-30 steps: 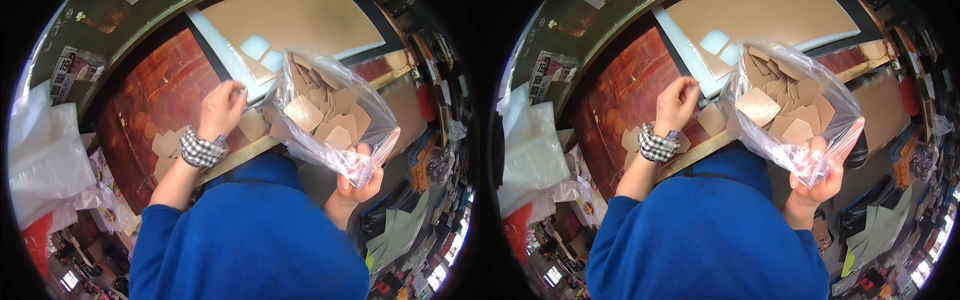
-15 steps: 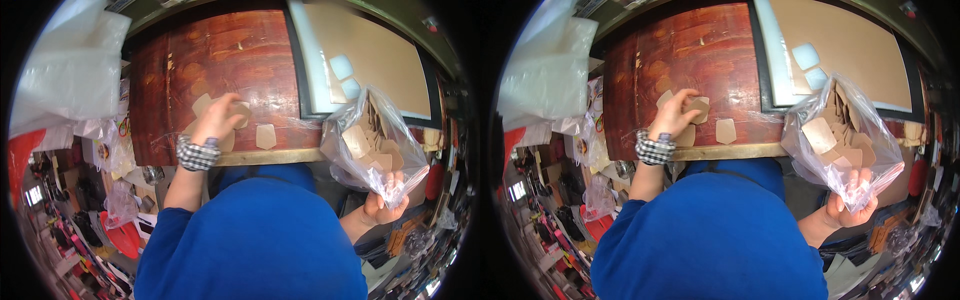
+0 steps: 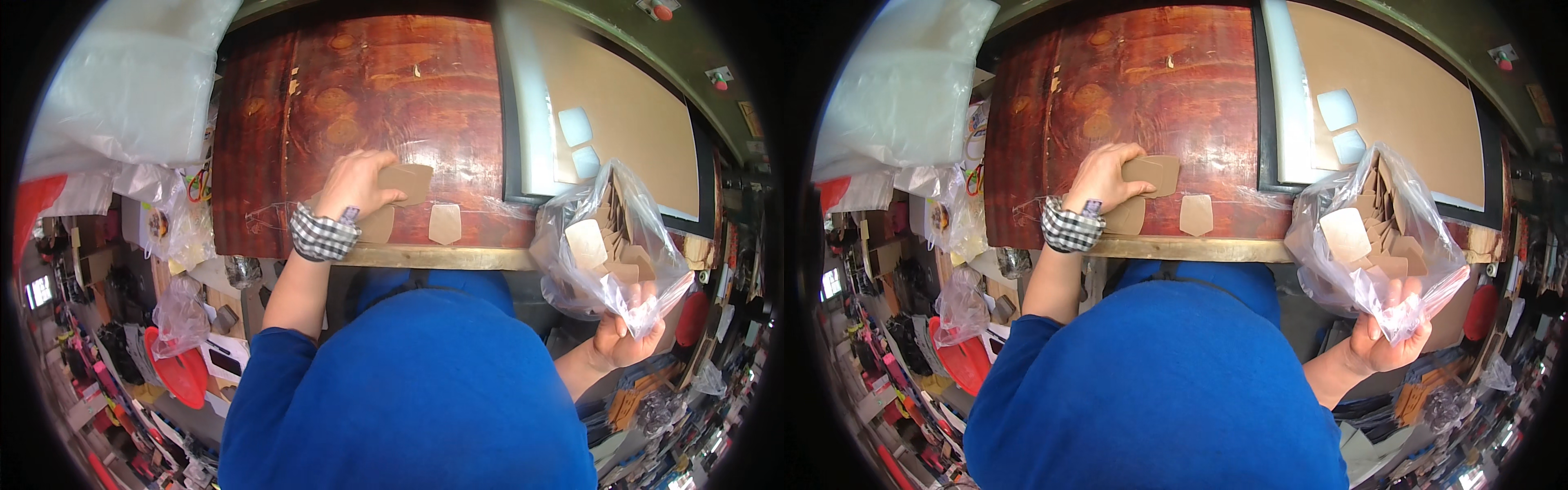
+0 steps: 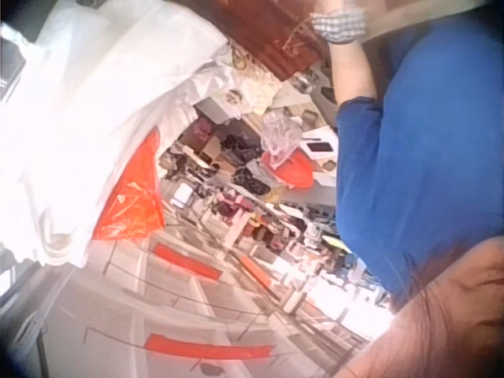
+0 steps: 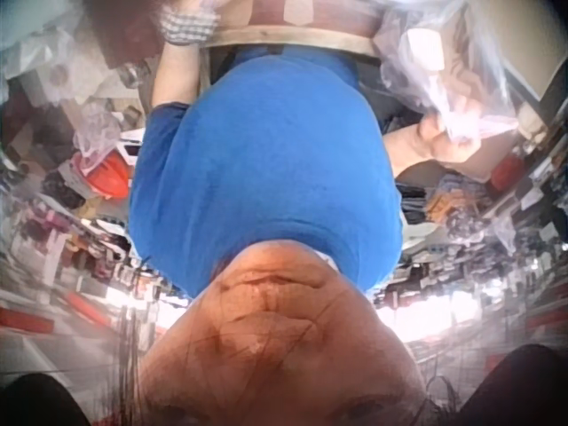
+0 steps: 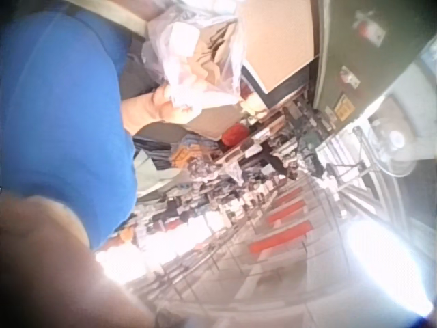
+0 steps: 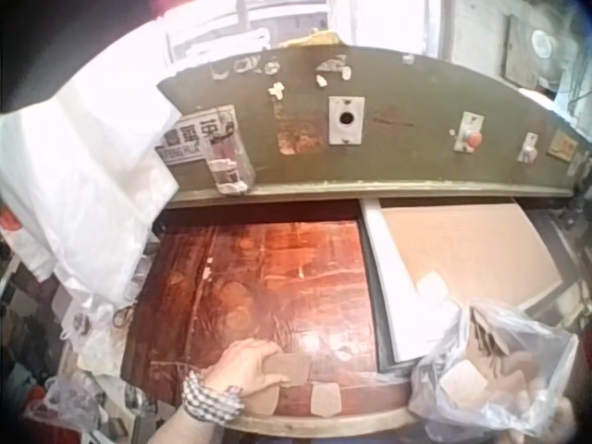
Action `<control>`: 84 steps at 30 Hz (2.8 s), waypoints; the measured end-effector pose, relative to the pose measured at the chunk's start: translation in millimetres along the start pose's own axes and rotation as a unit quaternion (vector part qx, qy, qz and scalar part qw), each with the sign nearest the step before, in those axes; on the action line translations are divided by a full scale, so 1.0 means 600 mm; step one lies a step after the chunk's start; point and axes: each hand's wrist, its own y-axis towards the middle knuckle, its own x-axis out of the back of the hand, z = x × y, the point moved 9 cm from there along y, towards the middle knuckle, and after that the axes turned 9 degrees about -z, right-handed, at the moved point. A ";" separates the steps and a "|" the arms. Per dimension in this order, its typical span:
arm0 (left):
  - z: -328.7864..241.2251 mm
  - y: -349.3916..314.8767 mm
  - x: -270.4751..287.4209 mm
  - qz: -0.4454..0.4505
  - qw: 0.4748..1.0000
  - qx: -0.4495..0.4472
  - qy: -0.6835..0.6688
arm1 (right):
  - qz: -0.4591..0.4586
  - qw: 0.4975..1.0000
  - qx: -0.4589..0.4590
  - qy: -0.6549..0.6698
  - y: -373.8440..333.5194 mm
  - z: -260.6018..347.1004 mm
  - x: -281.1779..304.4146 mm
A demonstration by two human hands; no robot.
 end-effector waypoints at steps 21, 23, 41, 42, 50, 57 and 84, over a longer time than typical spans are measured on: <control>0.071 -0.107 0.049 0.066 0.992 0.106 0.029 | -0.012 0.999 0.007 -0.044 0.006 -0.009 -0.020; 0.061 -0.104 0.049 0.084 0.994 0.067 0.011 | -0.042 0.998 0.000 -0.035 0.008 -0.011 -0.015; -0.015 0.054 -0.019 0.044 0.998 -0.048 0.018 | 0.003 0.999 0.045 -0.020 -0.022 -0.003 -0.036; -0.009 0.054 -0.007 0.040 0.999 -0.017 0.011 | -0.011 0.999 0.046 -0.017 -0.025 -0.002 -0.032; -0.052 0.003 0.007 0.121 0.992 -0.008 -0.047 | -0.022 0.998 0.052 -0.024 -0.024 -0.004 -0.029; -0.023 -0.029 -0.030 0.059 0.996 0.050 -0.045 | -0.062 0.997 0.049 -0.022 -0.018 -0.010 -0.023; -0.525 0.037 -0.084 0.116 0.838 -0.453 -0.281 | 0.018 0.999 0.013 0.042 -0.086 0.001 -0.037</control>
